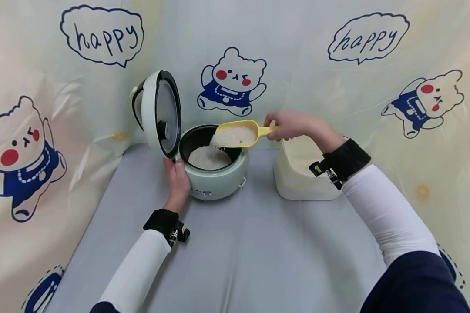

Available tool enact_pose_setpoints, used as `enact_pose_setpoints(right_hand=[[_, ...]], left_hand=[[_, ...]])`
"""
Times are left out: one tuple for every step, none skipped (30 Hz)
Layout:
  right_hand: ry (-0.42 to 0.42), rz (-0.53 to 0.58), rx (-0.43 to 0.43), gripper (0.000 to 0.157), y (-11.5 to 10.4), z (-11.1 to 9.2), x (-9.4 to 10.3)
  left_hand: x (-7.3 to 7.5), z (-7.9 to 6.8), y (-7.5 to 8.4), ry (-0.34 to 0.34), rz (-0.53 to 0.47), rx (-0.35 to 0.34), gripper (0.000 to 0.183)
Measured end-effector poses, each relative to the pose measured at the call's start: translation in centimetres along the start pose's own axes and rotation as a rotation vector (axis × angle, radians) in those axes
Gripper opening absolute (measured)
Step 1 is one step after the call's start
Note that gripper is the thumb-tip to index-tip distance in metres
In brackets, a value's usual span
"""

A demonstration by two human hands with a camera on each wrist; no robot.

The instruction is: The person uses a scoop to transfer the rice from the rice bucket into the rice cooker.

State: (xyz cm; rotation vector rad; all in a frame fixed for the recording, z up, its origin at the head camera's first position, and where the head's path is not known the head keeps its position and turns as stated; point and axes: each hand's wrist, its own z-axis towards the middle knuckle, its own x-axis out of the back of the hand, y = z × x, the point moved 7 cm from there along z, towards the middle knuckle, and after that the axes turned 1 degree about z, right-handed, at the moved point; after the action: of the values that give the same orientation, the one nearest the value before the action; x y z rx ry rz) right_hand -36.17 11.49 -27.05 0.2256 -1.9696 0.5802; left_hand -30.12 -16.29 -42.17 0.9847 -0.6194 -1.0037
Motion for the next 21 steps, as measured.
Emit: enact_pose_setpoints(right_hand=[[0.000, -0.002, 0.001, 0.034, -0.3, 0.1, 0.0], [0.004, -0.007, 0.001, 0.035, -0.6, 0.1, 0.3], [0.011, -0.013, 0.000, 0.035, -0.9, 0.1, 0.5], [0.022, -0.020, 0.002, 0.035, -1.1, 0.1, 0.7], [0.035, -0.028, 0.004, 0.035, -1.3, 0.1, 0.8], [0.051, -0.037, 0.007, 0.035, -1.5, 0.2, 0.9], [0.070, -0.052, 0.011, 0.034, -1.6, 0.2, 0.9], [0.094, -0.076, 0.018, 0.033, -1.7, 0.2, 0.9], [0.122, -0.105, 0.029, 0.033, -1.9, 0.2, 0.8], [0.149, -0.138, 0.042, 0.032, -2.0, 0.2, 0.7], [0.179, -0.175, 0.055, 0.032, -2.2, 0.2, 0.5], [0.210, -0.212, 0.068, 0.031, -2.4, 0.1, 0.4], [0.239, -0.250, 0.080, 0.031, -2.6, 0.0, 0.1], [0.265, -0.277, 0.096, 0.031, -2.8, -0.1, -0.1], [0.287, -0.298, 0.107, 0.031, -3.0, -0.2, -0.4], [0.308, -0.319, 0.117, 0.031, -3.2, -0.3, -0.7], [0.332, -0.332, 0.129, 0.030, -3.3, -0.4, -0.9], [0.357, -0.345, 0.141, 0.030, -3.5, -0.5, -1.1], [0.380, -0.357, 0.157, 0.030, -3.6, -0.6, -1.3], [0.405, -0.368, 0.176, 0.029, -3.8, -0.7, -1.5], [0.429, -0.384, 0.191, 0.029, -4.0, -0.8, -1.6]], left_hand=[[0.0, 0.0, -0.1, 0.000, 0.003, 0.004, 0.054], [-0.1, 0.2, 0.0, 0.001, -0.002, 0.002, 0.055], [-0.3, 0.3, 0.1, 0.001, -0.006, 0.000, 0.055], [-0.4, 0.5, 0.1, 0.002, -0.010, -0.004, 0.056], [-0.5, 0.6, 0.2, 0.006, -0.017, -0.010, 0.056], [-0.5, 0.7, 0.3, 0.010, -0.020, -0.015, 0.057], [-0.5, 0.7, 0.4, 0.014, -0.025, -0.021, 0.057], [-0.5, 0.7, 0.5, 0.015, -0.029, -0.025, 0.057], [-0.5, 0.7, 0.5, 0.015, -0.029, -0.026, 0.057], [-0.5, 0.7, 0.6, 0.015, -0.031, -0.026, 0.058], [-0.5, 0.6, 0.6, 0.013, -0.029, -0.023, 0.058], [-0.5, 0.6, 0.6, 0.011, -0.028, -0.018, 0.058], [-0.4, 0.5, 0.5, 0.008, -0.026, -0.014, 0.058], [-0.4, 0.4, 0.4, 0.007, -0.024, -0.008, 0.058], [-0.3, 0.3, 0.3, 0.006, -0.021, -0.005, 0.058], [-0.3, 0.3, 0.2, 0.006, -0.016, -0.003, 0.058], [-0.2, 0.2, 0.2, 0.005, -0.013, -0.003, 0.058], [-0.2, 0.2, 0.2, 0.004, -0.011, -0.006, 0.058], [-0.2, 0.1, 0.1, 0.002, -0.008, -0.006, 0.058], [-0.1, 0.1, 0.1, 0.001, -0.007, -0.006, 0.058], [-0.1, 0.1, 0.1, 0.001, -0.007, -0.007, 0.059]])
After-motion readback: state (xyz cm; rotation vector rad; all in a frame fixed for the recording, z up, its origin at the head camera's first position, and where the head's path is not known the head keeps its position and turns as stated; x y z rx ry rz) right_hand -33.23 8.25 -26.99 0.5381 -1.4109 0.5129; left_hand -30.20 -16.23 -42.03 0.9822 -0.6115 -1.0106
